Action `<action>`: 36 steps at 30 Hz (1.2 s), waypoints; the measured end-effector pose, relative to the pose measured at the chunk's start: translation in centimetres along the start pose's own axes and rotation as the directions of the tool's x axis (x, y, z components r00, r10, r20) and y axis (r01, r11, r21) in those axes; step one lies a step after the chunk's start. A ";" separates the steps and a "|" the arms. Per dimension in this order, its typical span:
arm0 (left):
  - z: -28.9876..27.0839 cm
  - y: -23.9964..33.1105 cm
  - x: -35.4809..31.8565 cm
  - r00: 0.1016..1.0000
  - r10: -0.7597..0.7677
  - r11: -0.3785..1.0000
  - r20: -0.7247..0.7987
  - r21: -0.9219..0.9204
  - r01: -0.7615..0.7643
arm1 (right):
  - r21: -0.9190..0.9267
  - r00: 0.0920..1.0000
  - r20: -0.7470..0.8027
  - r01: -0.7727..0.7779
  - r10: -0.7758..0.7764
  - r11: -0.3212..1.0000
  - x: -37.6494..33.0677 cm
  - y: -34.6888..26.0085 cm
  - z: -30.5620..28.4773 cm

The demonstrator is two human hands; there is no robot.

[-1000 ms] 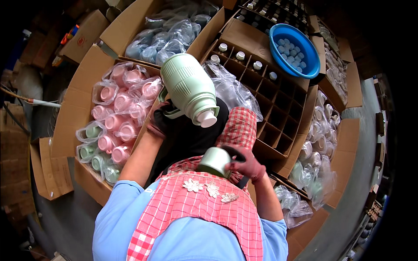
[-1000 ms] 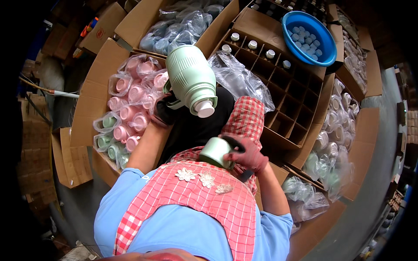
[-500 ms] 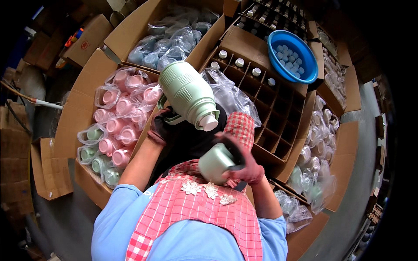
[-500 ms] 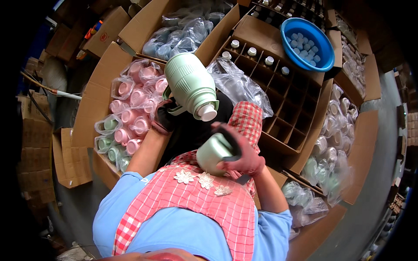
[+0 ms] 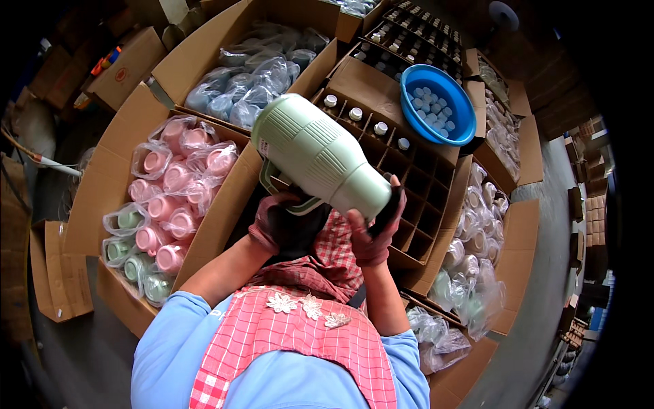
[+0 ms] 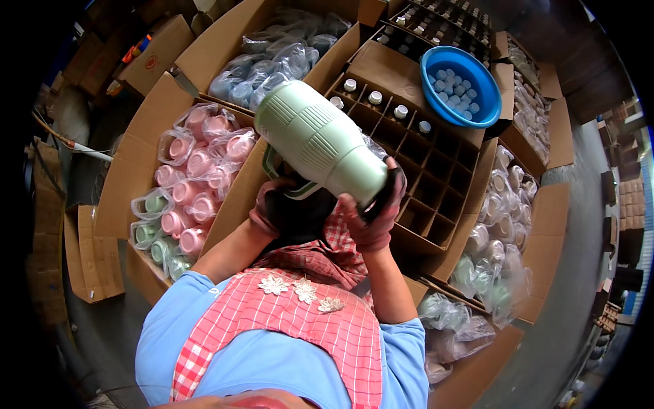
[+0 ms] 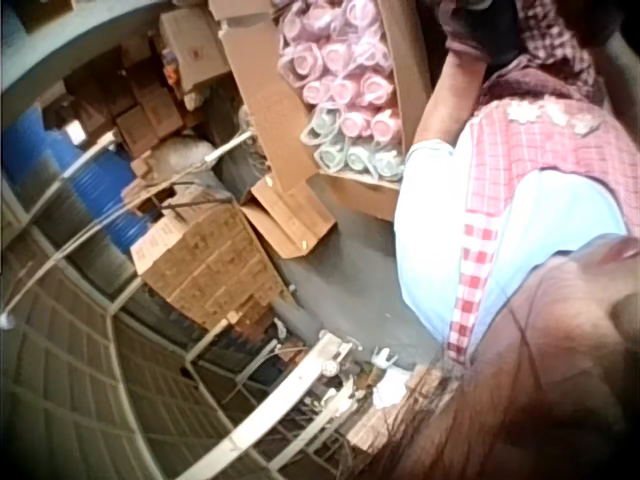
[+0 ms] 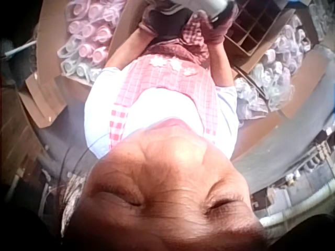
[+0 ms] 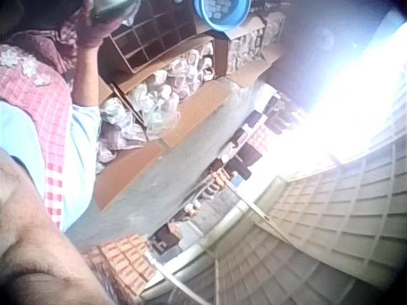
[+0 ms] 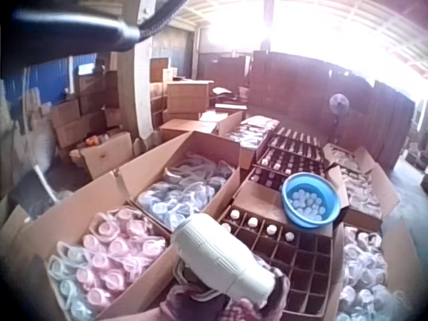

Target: The person unpacks thermos flasks from plastic bags, removes the inner glass liner and lid, and wipes the exterior with a cloth. They then reassemble the thermos and place it back into a plastic bag inside a cardboard box. This process is repeated for multiple thermos flasks of different colors.

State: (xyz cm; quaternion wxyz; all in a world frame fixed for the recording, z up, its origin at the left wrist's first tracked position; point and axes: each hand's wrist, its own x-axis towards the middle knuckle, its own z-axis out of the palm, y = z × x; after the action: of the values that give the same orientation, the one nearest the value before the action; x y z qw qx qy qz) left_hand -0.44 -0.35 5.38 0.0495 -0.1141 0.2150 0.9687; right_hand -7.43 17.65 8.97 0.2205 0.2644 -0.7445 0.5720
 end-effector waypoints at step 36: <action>-4.8 7.7 1.7 0.964 -0.175 0.728 0.199 0.685 -0.009 | 0.216 0.474 0.213 -0.875 0.854 0.432 3.3 22.2 -0.5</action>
State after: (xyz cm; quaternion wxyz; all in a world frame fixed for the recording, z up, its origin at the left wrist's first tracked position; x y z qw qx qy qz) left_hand -2.20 -9.26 3.89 0.1577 0.0252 0.5410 0.8257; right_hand -24.32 22.27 -5.15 -0.1721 -0.1040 -0.6871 0.6982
